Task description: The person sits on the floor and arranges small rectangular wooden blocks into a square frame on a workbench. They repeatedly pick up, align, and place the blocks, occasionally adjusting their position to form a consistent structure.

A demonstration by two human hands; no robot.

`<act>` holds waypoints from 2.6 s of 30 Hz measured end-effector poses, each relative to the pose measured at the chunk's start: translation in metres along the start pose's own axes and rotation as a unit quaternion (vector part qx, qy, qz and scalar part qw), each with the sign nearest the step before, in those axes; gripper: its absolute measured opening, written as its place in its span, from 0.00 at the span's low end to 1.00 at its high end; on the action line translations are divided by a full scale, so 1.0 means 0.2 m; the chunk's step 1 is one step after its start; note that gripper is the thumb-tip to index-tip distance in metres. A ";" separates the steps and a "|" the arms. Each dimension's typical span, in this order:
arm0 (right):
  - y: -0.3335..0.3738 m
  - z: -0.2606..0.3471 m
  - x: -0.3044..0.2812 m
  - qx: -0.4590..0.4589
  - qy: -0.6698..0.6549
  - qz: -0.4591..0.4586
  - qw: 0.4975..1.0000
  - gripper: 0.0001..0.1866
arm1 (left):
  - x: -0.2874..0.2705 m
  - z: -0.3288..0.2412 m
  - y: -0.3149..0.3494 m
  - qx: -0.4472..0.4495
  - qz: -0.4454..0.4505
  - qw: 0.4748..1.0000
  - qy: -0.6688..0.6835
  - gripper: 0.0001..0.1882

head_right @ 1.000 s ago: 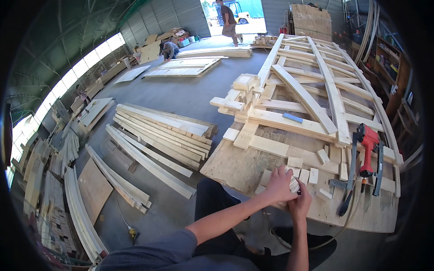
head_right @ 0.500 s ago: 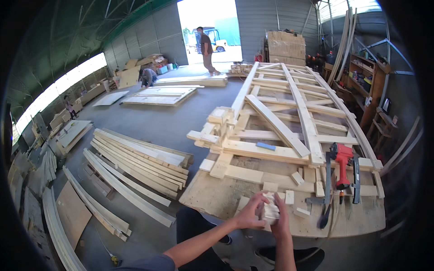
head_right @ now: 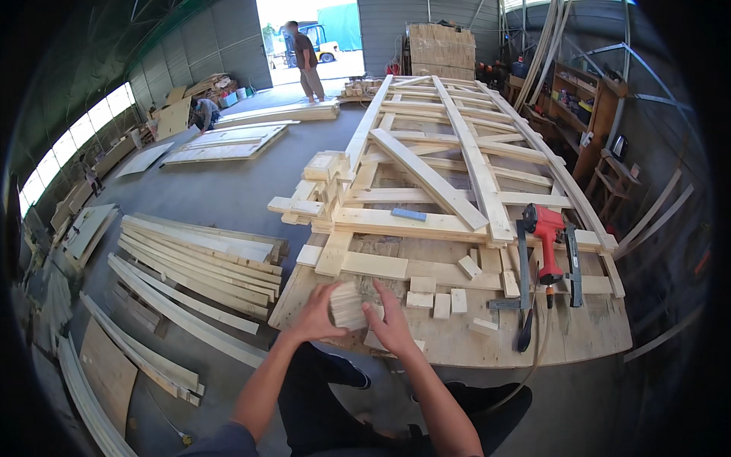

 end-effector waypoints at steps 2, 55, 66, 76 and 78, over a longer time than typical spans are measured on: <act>0.08 0.10 -0.05 -0.061 0.145 0.002 0.988 0.38 | -0.04 0.14 0.06 -0.037 0.010 0.998 -0.051 0.67; -0.44 -0.15 -0.08 -0.021 0.217 0.012 0.976 0.16 | 0.22 -0.07 -0.22 0.117 0.168 0.973 -0.111 0.62; -0.35 -0.20 -0.03 -0.007 0.180 0.062 0.982 0.18 | 0.26 0.00 -0.22 0.108 0.184 0.967 -0.141 0.74; -0.30 -0.28 -0.66 0.020 0.388 -0.101 0.916 0.24 | 0.31 -0.03 -0.48 0.105 0.214 0.962 -0.131 0.72; -0.28 -0.29 -0.66 0.009 0.392 -0.072 0.917 0.23 | 0.31 -0.01 -0.51 0.099 0.220 0.964 -0.113 0.73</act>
Point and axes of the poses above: each hand's wrist, its own y-axis away from the middle knuckle, its own x-axis out of the palm, z = x × y, the point moved 8 cm from there along -y, towards the middle knuckle, and after that the axes turned 5 degrees about x, right-handed, at the moved point
